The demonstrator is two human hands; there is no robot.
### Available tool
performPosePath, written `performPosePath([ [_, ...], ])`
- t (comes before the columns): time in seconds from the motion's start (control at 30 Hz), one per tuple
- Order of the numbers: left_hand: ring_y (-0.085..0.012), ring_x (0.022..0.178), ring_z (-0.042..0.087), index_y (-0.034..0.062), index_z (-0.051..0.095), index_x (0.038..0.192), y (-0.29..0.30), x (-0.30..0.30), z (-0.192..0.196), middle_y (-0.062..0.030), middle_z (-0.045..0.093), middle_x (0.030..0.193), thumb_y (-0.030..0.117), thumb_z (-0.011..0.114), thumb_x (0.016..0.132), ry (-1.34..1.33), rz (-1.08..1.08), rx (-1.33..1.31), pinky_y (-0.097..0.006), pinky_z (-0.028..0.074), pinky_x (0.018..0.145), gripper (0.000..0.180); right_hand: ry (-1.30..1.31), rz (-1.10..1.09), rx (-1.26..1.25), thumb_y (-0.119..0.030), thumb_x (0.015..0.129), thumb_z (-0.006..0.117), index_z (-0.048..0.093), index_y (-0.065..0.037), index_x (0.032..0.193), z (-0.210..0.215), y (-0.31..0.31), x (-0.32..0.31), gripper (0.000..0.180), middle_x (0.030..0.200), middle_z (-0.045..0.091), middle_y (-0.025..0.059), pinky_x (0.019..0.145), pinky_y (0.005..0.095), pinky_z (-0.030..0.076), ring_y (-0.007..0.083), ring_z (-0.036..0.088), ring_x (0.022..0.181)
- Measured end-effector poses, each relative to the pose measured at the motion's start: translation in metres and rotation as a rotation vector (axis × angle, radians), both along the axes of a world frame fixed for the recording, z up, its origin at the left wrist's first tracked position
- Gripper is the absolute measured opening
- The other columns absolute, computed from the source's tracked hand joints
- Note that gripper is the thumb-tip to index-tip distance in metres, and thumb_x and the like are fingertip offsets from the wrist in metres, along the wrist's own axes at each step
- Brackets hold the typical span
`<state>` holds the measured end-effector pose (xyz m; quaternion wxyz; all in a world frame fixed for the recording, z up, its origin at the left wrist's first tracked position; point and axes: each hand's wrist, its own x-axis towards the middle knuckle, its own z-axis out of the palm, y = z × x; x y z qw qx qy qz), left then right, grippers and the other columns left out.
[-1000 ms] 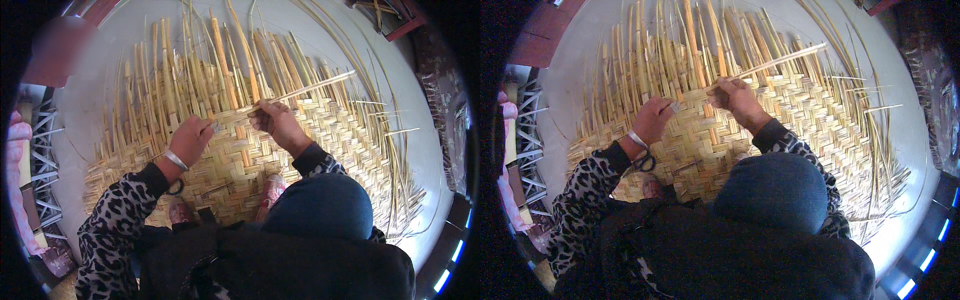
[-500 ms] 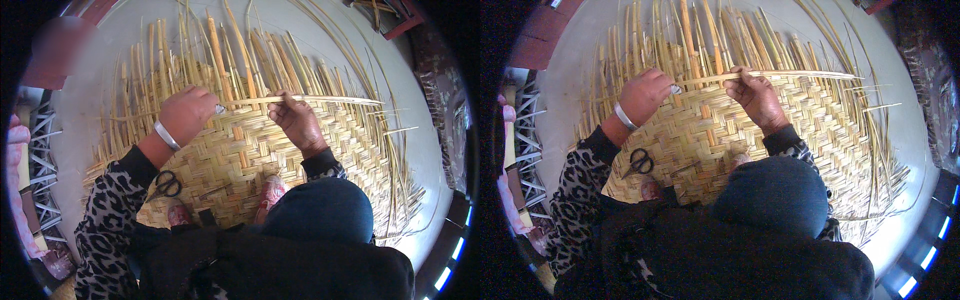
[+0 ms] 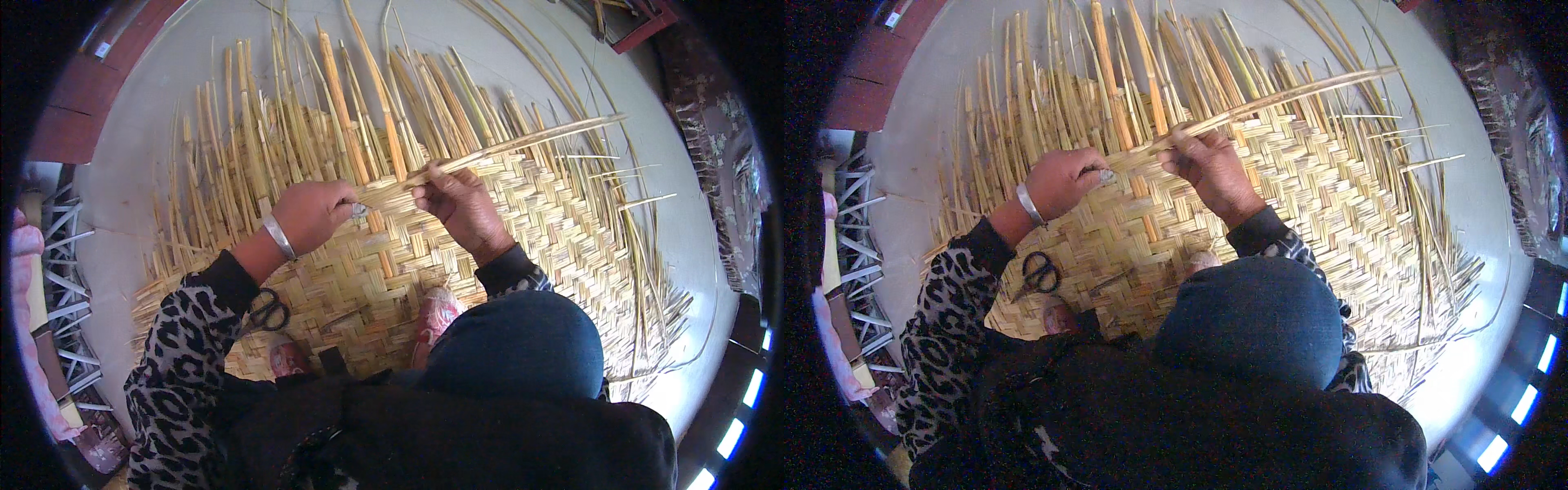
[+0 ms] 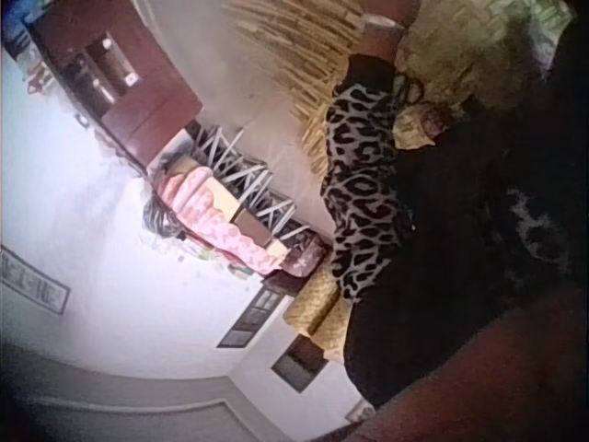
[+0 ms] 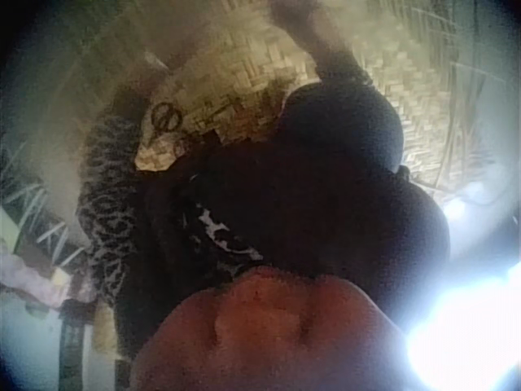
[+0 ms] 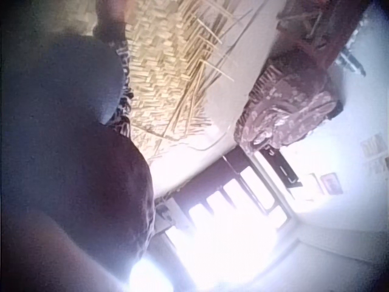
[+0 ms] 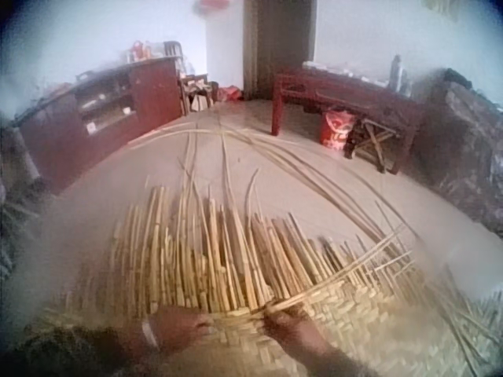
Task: The person weaves a large circular mat or basket base using dried palm leaves. They interlace the leaves by hand, occasionally using scissors to trim excess material, and continue expanding the woven pattern outward.
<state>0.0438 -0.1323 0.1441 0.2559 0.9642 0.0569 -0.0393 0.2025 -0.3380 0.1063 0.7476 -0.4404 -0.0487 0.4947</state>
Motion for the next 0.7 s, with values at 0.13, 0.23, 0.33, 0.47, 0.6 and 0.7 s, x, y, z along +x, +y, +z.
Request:
performPosePath([
  [0.13, -0.0181, 0.065, 0.061, 0.0021, 0.065, 0.09, 0.0, 0.008, 0.005, -0.0092, 0.065, 0.071, 0.017, 0.065, 0.086, 0.178, 0.106, -0.505, -0.031, 0.049, 0.063, 0.016, -0.098, 0.1, 0.004, -0.018, 0.093, 0.063, 0.061, -0.005, 0.101, 0.005, 0.004, -0.01, 0.015, 0.087, 0.064, 0.0028, 0.072, 0.0263, 0.054, 0.0128, 0.064, 0.079],
  [0.23, -0.0154, 0.065, 0.06, 0.0028, 0.065, 0.09, 0.0, 0.013, 0.008, -0.0091, 0.064, 0.072, 0.016, 0.067, 0.084, 0.217, 0.117, -0.609, -0.03, 0.048, 0.063, 0.015, -0.156, 0.087, -0.064, -0.017, 0.091, 0.065, 0.061, -0.005, 0.1, 0.002, 0.006, -0.013, 0.015, 0.08, 0.063, 0.0016, 0.064, 0.0225, 0.05, 0.0102, 0.061, 0.071],
  [0.33, -0.018, 0.063, 0.059, 0.0031, 0.063, 0.085, -0.005, 0.014, 0.009, -0.0093, 0.063, 0.071, 0.019, 0.07, 0.082, 0.157, 0.05, -0.424, -0.033, 0.047, 0.061, 0.017, -0.208, 0.068, -0.104, -0.017, 0.091, 0.066, 0.062, -0.005, 0.098, -0.004, 0.007, -0.016, 0.014, 0.078, 0.063, 0.0017, 0.061, 0.0219, 0.047, 0.0095, 0.059, 0.067],
  [0.47, -0.0234, 0.061, 0.059, 0.0038, 0.061, 0.079, -0.009, 0.014, 0.008, -0.0106, 0.062, 0.069, 0.024, 0.072, 0.08, 0.19, 0.086, -0.299, -0.036, 0.046, 0.059, 0.023, -0.269, -0.024, -0.099, -0.016, 0.091, 0.065, 0.063, -0.005, 0.096, -0.006, 0.009, -0.019, 0.013, 0.079, 0.064, 0.0023, 0.06, 0.0226, 0.047, 0.0096, 0.058, 0.064],
  [0.6, -0.0287, 0.062, 0.06, 0.0053, 0.062, 0.076, -0.01, 0.017, 0.003, -0.0129, 0.062, 0.068, 0.029, 0.07, 0.082, 0.189, 0.171, -0.171, -0.04, 0.046, 0.058, 0.026, -0.463, -0.139, -0.061, -0.013, 0.092, 0.064, 0.063, -0.002, 0.098, 0.0, 0.012, -0.024, 0.013, 0.079, 0.063, 0.0029, 0.06, 0.0238, 0.048, 0.0101, 0.059, 0.065],
  [0.7, -0.0319, 0.062, 0.061, 0.0058, 0.064, 0.075, -0.01, 0.02, -0.005, -0.0142, 0.062, 0.067, 0.03, 0.066, 0.083, 0.161, 0.217, -0.264, -0.042, 0.046, 0.059, 0.025, -0.633, -0.193, -0.045, -0.011, 0.093, 0.063, 0.062, -0.001, 0.1, 0.003, 0.016, -0.025, 0.013, 0.079, 0.063, 0.0034, 0.061, 0.0245, 0.049, 0.0103, 0.06, 0.066],
])
